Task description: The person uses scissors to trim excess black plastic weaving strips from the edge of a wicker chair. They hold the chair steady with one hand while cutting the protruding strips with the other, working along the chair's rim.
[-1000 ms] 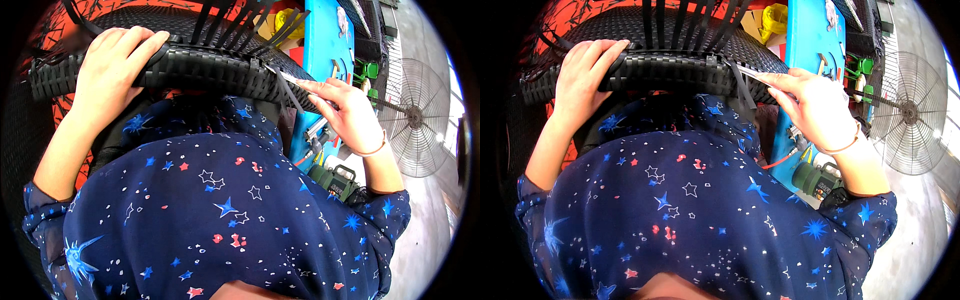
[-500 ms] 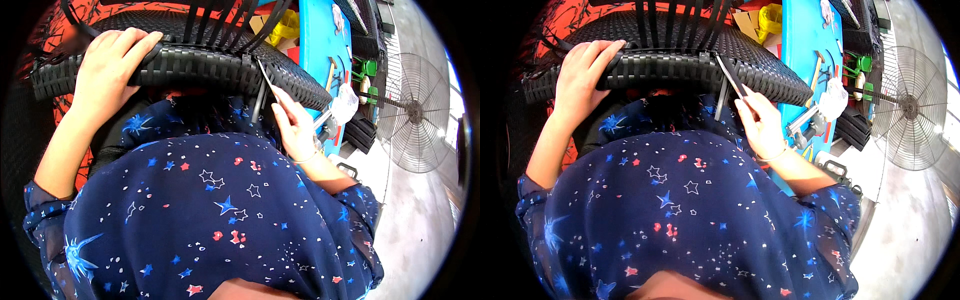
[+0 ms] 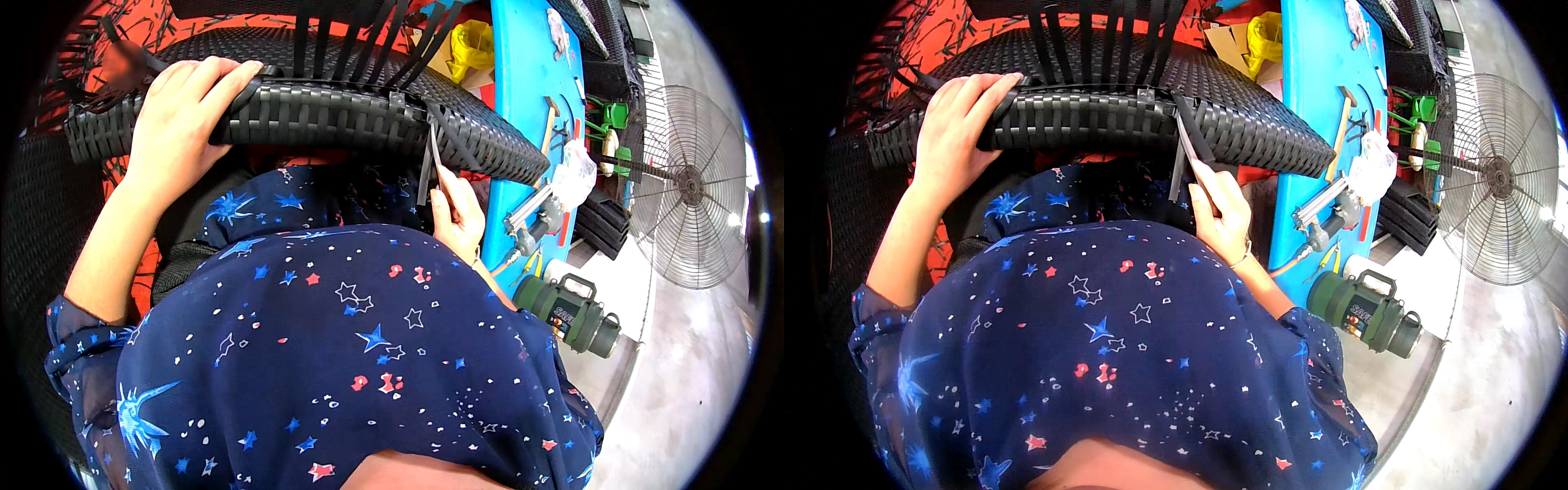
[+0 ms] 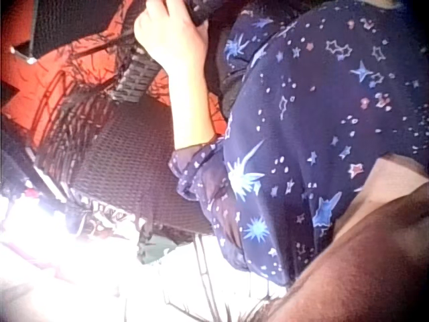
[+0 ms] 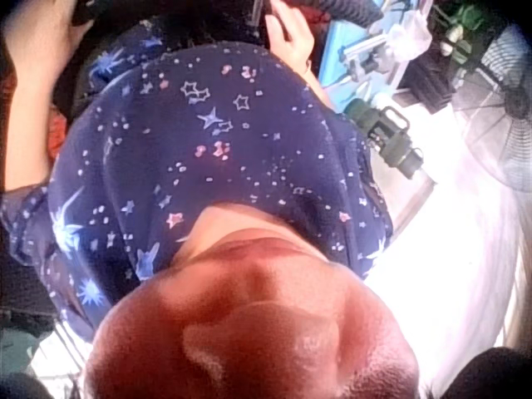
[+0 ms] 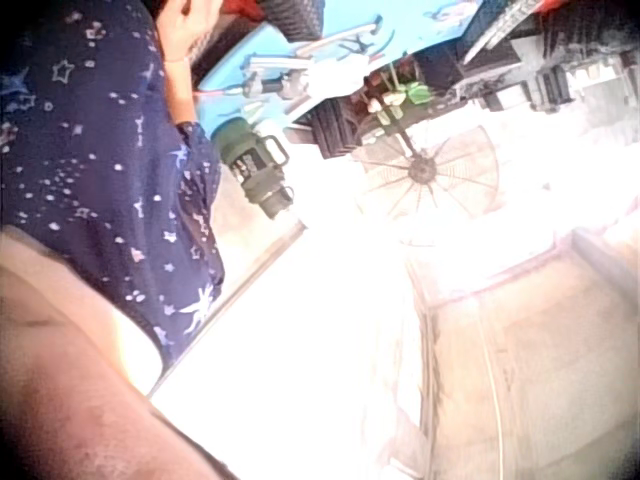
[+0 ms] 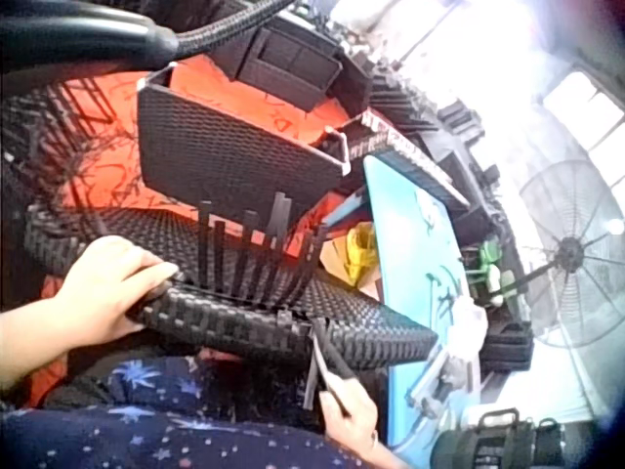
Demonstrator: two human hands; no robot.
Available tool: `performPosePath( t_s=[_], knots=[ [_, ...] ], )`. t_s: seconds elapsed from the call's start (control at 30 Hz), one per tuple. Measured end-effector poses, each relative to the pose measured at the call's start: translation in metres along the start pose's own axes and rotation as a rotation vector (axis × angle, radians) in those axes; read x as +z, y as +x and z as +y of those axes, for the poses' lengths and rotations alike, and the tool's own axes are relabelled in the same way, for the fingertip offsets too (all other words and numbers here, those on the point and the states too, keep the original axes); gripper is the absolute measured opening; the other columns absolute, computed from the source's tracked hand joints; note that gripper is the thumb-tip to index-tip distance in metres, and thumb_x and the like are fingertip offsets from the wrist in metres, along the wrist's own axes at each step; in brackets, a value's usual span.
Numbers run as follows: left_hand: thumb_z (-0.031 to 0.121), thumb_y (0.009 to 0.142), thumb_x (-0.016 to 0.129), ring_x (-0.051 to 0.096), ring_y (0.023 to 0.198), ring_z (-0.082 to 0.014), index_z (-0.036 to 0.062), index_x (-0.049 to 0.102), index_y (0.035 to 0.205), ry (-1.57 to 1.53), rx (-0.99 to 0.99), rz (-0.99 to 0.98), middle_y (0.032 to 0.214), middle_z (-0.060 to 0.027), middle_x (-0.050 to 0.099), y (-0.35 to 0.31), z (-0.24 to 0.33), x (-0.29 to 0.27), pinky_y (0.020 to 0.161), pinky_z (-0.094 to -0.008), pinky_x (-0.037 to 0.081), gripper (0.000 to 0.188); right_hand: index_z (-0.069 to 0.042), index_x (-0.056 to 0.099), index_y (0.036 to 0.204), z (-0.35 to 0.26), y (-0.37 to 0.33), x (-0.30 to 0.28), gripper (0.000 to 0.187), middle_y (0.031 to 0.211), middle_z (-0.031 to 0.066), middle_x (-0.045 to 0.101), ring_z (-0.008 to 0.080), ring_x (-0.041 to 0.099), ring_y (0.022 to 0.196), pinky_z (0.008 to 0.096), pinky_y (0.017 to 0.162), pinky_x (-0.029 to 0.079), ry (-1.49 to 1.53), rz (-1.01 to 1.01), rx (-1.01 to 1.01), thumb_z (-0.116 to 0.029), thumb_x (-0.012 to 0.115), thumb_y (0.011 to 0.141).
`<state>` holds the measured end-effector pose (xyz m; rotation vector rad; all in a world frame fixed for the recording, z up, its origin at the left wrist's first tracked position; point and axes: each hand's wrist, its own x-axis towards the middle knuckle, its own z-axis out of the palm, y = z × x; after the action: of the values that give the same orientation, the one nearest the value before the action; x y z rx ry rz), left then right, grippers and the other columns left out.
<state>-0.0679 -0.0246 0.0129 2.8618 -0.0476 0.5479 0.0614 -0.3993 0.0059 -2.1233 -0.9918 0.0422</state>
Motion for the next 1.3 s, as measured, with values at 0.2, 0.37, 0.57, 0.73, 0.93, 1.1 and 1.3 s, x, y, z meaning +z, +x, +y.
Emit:
performPosePath(
  t_s=[0.2, 0.37, 0.57, 0.73, 0.93, 1.1, 1.3],
  knots=[
    [0.005, 0.062, 0.080, 0.062, 0.111, -0.0297, 0.0107, 0.059, 0.137, 0.012, 0.007, -0.008, 0.121, -0.0067, 0.064, -0.002, 0.003, -0.004, 0.103, -0.0440, 0.047, 0.078, -0.001, 0.075, 0.118, -0.005, 0.001, -0.027, 0.029, 0.080, 0.0115, 0.061, 0.0240, 0.062, 0.068, 0.0325, 0.062, 0.049, -0.161, -0.084, -0.108, -0.001, 0.073, 0.088],
    [0.006, 0.063, 0.080, 0.062, 0.110, -0.0306, 0.0103, 0.060, 0.136, 0.005, 0.020, -0.004, 0.121, -0.0074, 0.064, 0.001, 0.005, -0.002, 0.101, -0.0437, 0.048, 0.076, 0.000, 0.071, 0.119, -0.025, 0.012, -0.079, 0.029, 0.086, 0.0135, 0.064, 0.0265, 0.061, 0.074, 0.0344, 0.068, 0.049, -0.270, -0.087, -0.227, 0.003, 0.068, 0.090],
    [0.006, 0.061, 0.083, 0.063, 0.106, -0.0275, 0.0112, 0.062, 0.133, 0.035, 0.007, 0.004, 0.116, -0.0043, 0.064, 0.005, 0.007, -0.007, 0.099, -0.0419, 0.049, 0.075, -0.013, 0.073, 0.125, -0.095, 0.103, -0.101, 0.036, 0.073, 0.0051, 0.051, 0.0220, 0.057, 0.060, 0.0360, 0.055, 0.046, -0.499, -0.480, -0.309, -0.010, 0.073, 0.089],
    [0.006, 0.060, 0.083, 0.063, 0.106, -0.0287, 0.0111, 0.063, 0.133, 0.025, 0.003, -0.015, 0.115, -0.0062, 0.065, 0.007, 0.008, -0.007, 0.097, -0.0421, 0.049, 0.076, -0.018, 0.073, 0.117, -0.079, 0.152, -0.103, 0.025, 0.075, 0.0092, 0.062, 0.0300, 0.066, 0.069, 0.0423, 0.061, 0.052, -0.716, -0.663, -0.440, -0.020, 0.069, 0.092],
    [0.002, 0.059, 0.081, 0.063, 0.109, -0.0315, 0.0087, 0.062, 0.133, 0.038, -0.020, -0.061, 0.118, -0.0090, 0.066, 0.006, 0.012, -0.011, 0.099, -0.0432, 0.049, 0.077, -0.007, 0.077, 0.100, -0.071, 0.220, -0.111, 0.018, 0.093, 0.0165, 0.074, 0.0370, 0.070, 0.089, 0.0450, 0.080, 0.056, -0.487, -0.986, -0.389, -0.020, 0.068, 0.091],
    [0.000, 0.053, 0.084, 0.064, 0.107, -0.0287, 0.0114, 0.062, 0.136, 0.005, 0.008, -0.063, 0.117, -0.0074, 0.064, 0.009, 0.011, -0.010, 0.097, -0.0427, 0.050, 0.087, -0.005, 0.074, 0.121, -0.113, 0.272, -0.106, 0.028, 0.102, 0.0156, 0.077, 0.0280, 0.073, 0.091, 0.0352, 0.079, 0.057, -0.440, -1.423, -0.188, -0.020, 0.068, 0.099],
    [0.001, 0.053, 0.085, 0.064, 0.109, -0.0314, 0.0098, 0.063, 0.135, 0.027, -0.029, -0.069, 0.120, -0.0105, 0.066, 0.005, 0.021, -0.021, 0.099, -0.0436, 0.050, 0.085, 0.002, 0.070, 0.122, -0.134, 0.269, -0.116, 0.030, 0.110, 0.0194, 0.075, 0.0296, 0.073, 0.101, 0.0359, 0.088, 0.056, -0.417, -1.480, -0.296, -0.017, 0.065, 0.100]
  ],
)
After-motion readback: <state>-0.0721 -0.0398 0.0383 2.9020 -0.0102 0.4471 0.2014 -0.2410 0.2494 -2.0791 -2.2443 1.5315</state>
